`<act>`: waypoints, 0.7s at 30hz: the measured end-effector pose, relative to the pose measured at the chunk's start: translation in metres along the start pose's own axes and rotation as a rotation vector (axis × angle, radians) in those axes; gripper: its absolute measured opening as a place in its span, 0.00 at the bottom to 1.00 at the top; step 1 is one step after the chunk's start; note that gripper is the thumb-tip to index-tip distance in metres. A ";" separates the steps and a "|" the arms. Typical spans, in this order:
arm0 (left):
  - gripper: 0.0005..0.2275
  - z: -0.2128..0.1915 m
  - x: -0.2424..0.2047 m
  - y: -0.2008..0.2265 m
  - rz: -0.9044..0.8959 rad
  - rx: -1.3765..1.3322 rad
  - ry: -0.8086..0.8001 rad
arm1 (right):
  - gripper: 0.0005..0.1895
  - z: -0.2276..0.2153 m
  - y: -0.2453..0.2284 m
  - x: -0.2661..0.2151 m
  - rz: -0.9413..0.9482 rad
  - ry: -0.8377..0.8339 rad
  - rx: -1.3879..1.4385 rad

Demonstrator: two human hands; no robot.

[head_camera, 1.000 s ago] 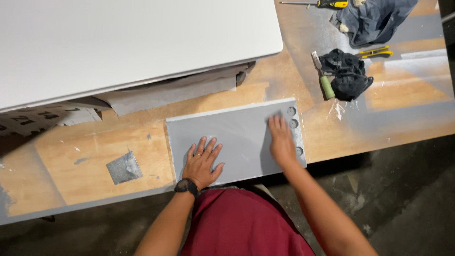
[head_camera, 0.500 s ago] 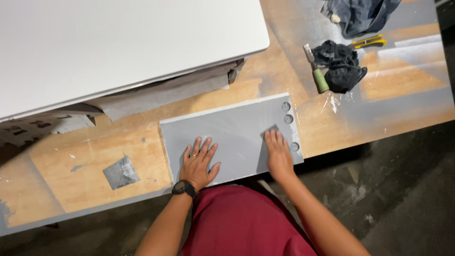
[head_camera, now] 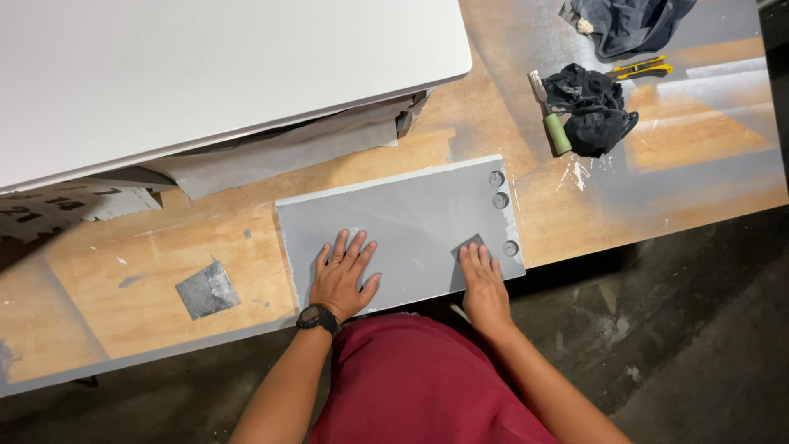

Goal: The person sands the surface and edges of a rectangular gray board using a small piece of sandpaper.

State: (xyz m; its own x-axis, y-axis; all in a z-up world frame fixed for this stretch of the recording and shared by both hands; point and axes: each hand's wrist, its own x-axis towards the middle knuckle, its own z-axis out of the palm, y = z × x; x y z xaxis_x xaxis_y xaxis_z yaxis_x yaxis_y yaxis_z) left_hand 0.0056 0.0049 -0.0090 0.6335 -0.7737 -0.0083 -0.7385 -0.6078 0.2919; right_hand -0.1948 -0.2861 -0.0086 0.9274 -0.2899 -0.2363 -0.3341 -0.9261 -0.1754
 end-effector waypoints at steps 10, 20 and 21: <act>0.30 -0.005 0.000 0.004 0.014 0.027 0.013 | 0.37 -0.058 0.018 0.164 0.139 0.122 -0.058; 0.31 0.000 0.002 0.000 0.003 0.029 0.021 | 0.41 -0.035 0.013 0.075 0.013 0.063 -0.036; 0.31 0.002 -0.003 0.003 -0.002 0.044 0.011 | 0.40 -0.046 0.016 0.099 0.028 0.088 -0.050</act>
State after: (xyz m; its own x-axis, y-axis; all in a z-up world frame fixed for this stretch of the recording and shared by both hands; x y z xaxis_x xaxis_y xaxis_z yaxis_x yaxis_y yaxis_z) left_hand 0.0015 0.0051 -0.0100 0.6371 -0.7708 0.0014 -0.7467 -0.6167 0.2494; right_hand -0.1005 -0.3410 0.0088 0.9297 -0.3341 -0.1553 -0.3536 -0.9275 -0.1215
